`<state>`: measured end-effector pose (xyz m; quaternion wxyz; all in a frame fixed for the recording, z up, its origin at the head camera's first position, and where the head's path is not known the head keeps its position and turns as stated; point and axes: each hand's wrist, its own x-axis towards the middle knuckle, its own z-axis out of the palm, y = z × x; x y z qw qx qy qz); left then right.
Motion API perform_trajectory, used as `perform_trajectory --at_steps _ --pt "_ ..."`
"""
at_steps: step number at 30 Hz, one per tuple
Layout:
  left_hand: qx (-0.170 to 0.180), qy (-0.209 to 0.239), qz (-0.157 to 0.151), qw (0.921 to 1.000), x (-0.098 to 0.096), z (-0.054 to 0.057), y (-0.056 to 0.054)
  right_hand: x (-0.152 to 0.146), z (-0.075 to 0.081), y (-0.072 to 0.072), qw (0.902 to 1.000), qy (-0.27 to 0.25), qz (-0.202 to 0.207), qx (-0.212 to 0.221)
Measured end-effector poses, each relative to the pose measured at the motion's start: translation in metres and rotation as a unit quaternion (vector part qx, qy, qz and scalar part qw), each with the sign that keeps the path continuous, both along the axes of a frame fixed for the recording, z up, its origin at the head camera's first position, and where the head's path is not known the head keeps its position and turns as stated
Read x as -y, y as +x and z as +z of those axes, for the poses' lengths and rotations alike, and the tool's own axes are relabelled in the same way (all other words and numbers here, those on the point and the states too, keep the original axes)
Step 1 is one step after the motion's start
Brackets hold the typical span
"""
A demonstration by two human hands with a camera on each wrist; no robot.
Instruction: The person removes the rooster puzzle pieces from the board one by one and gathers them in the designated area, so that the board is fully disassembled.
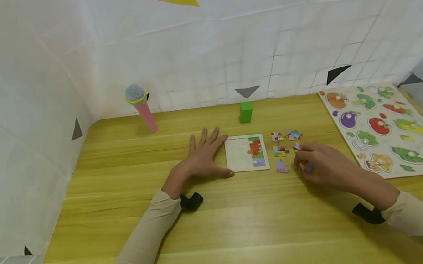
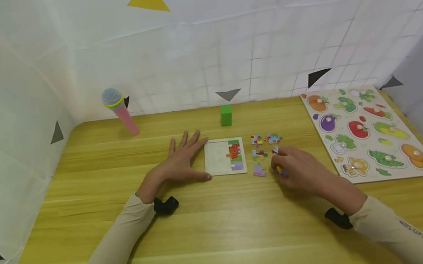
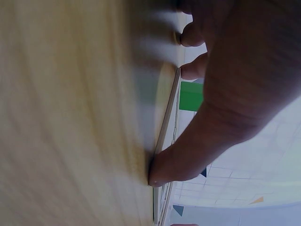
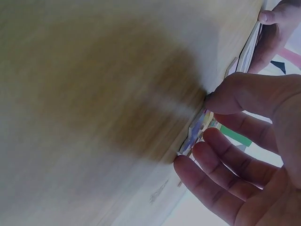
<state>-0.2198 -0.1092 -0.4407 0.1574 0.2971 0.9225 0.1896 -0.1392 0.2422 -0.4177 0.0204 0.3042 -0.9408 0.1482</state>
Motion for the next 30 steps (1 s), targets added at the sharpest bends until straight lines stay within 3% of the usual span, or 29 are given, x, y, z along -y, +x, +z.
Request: perform_trajectory --at_steps 6,17,30 --pt "-0.002 -0.003 -0.002 1.0 -0.001 -0.001 0.0 -0.001 0.002 0.001 1.0 0.001 0.0 0.007" --pt "0.003 -0.003 0.0 1.0 -0.001 0.002 0.001 0.003 0.009 -0.006 0.9976 -0.024 0.042 -0.049" --pt "0.004 0.005 0.0 1.0 -0.001 0.004 0.001 0.027 0.018 -0.019 0.9982 -0.016 0.044 -0.037"
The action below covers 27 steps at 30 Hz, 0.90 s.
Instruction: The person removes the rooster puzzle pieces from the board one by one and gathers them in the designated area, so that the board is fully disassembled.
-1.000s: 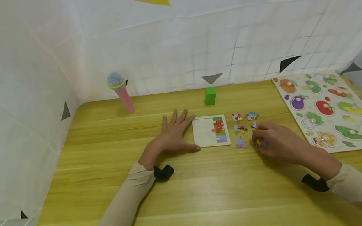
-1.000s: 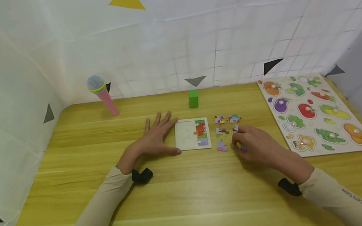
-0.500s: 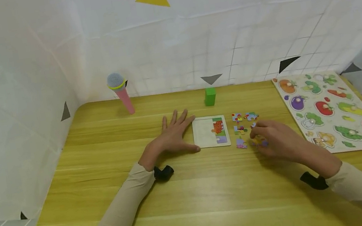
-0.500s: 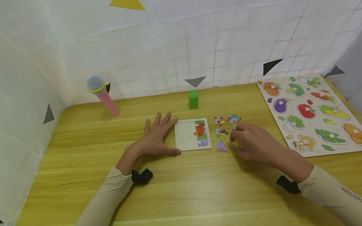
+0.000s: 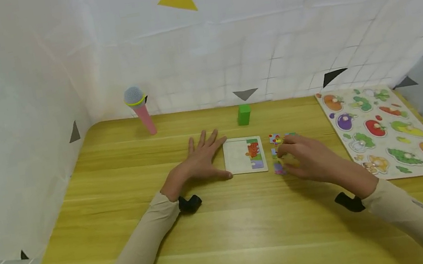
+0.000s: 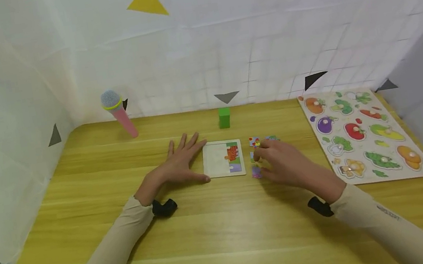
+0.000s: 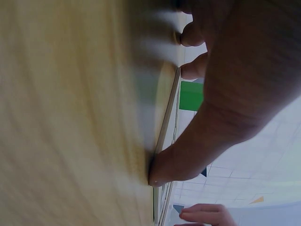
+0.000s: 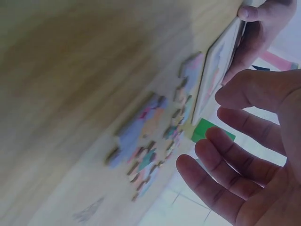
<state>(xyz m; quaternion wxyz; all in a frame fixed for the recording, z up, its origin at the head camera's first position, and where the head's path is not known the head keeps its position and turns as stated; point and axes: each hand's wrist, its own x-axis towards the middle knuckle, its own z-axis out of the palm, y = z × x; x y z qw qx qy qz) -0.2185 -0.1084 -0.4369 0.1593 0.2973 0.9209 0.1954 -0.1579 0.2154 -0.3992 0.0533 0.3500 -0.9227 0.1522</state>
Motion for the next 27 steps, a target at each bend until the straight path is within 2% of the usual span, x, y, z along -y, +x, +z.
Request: perform_trajectory --at_steps 6,11,27 --pt "-0.007 0.001 -0.005 1.0 0.001 -0.001 -0.001 0.01 -0.001 -0.009 0.9998 -0.011 -0.005 0.019" --pt "-0.004 0.004 -0.004 1.0 0.0 -0.004 -0.002 0.018 0.0 -0.015 0.999 0.002 -0.008 0.044" --pt "-0.005 0.009 -0.001 0.9999 0.001 -0.005 -0.001 0.042 0.002 -0.037 0.9991 0.017 0.02 0.034"
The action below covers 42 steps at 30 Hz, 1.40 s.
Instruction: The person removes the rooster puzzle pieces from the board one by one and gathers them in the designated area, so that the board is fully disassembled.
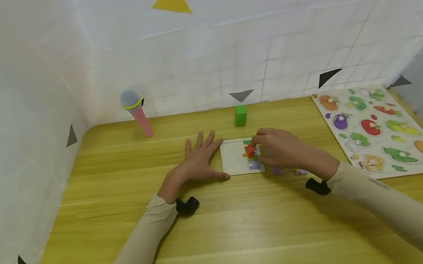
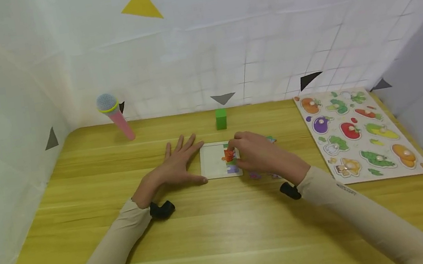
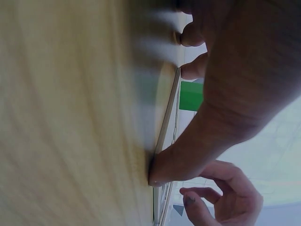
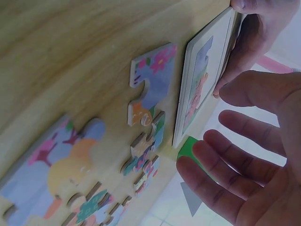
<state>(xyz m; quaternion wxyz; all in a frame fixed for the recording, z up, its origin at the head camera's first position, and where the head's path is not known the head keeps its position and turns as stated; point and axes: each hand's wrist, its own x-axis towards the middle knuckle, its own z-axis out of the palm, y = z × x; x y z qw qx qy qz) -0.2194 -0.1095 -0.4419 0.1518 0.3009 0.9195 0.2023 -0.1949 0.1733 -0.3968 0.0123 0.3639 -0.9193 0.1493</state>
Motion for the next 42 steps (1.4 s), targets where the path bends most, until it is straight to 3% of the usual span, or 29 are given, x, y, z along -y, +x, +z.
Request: perform_trajectory --at_steps 11,33,42 --pt "0.002 0.001 0.001 1.0 0.003 0.001 0.002 0.013 -0.007 -0.014 0.9998 0.007 0.008 -0.017" --pt "0.0 0.008 -0.006 0.9999 0.004 -0.001 0.0 0.029 -0.011 -0.029 0.9991 0.026 0.003 0.033" --pt "-0.003 0.007 -0.008 0.9999 0.002 0.0 0.0 0.028 -0.013 -0.029 0.999 0.033 -0.006 0.028"
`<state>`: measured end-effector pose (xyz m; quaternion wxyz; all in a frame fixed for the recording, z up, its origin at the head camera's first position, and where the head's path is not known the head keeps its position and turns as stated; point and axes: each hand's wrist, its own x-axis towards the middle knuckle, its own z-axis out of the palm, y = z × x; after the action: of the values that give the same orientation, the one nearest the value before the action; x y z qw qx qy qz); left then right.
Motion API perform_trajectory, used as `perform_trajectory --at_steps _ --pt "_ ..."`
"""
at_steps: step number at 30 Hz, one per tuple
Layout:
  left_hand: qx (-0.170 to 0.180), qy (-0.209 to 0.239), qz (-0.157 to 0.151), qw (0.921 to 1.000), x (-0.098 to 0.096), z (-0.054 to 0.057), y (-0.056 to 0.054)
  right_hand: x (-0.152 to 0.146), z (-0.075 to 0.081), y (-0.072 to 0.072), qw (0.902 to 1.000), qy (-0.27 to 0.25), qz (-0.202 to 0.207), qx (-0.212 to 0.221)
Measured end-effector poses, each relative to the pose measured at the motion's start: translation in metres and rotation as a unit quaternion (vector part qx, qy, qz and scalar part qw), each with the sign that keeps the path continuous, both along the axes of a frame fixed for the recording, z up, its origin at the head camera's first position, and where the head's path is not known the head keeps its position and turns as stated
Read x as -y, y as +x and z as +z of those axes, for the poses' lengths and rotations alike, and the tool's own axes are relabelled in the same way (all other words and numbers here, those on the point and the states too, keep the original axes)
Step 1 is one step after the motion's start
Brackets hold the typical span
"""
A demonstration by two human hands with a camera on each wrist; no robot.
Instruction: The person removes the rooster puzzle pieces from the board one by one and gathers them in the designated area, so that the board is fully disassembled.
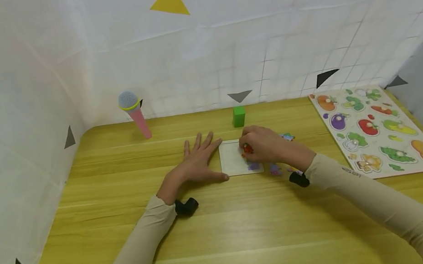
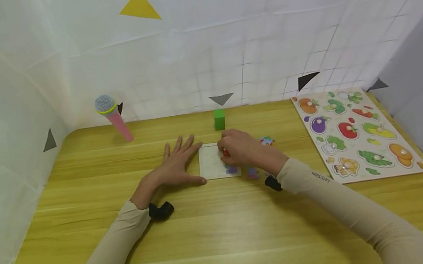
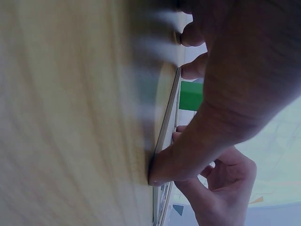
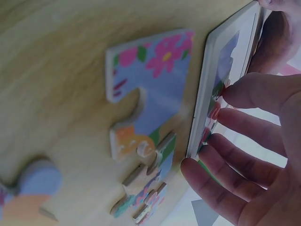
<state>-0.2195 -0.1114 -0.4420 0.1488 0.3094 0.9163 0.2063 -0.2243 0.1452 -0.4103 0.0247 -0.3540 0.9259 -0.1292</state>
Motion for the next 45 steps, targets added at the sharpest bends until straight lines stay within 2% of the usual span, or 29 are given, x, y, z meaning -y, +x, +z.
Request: perform_trajectory --at_steps 14,29,45 --pt "0.002 0.004 0.003 1.0 -0.0023 0.0005 0.0008 0.0013 0.0016 -0.0034 0.9998 0.013 -0.012 -0.001" --pt "0.0 -0.008 0.006 0.9999 -0.001 -0.0022 0.0 0.0001 -0.0022 -0.0019 0.9999 -0.01 -0.011 0.001" --pt "0.004 -0.005 0.007 1.0 -0.0009 0.0001 0.0002 0.0019 -0.0011 -0.0046 0.9998 -0.009 -0.018 0.001"
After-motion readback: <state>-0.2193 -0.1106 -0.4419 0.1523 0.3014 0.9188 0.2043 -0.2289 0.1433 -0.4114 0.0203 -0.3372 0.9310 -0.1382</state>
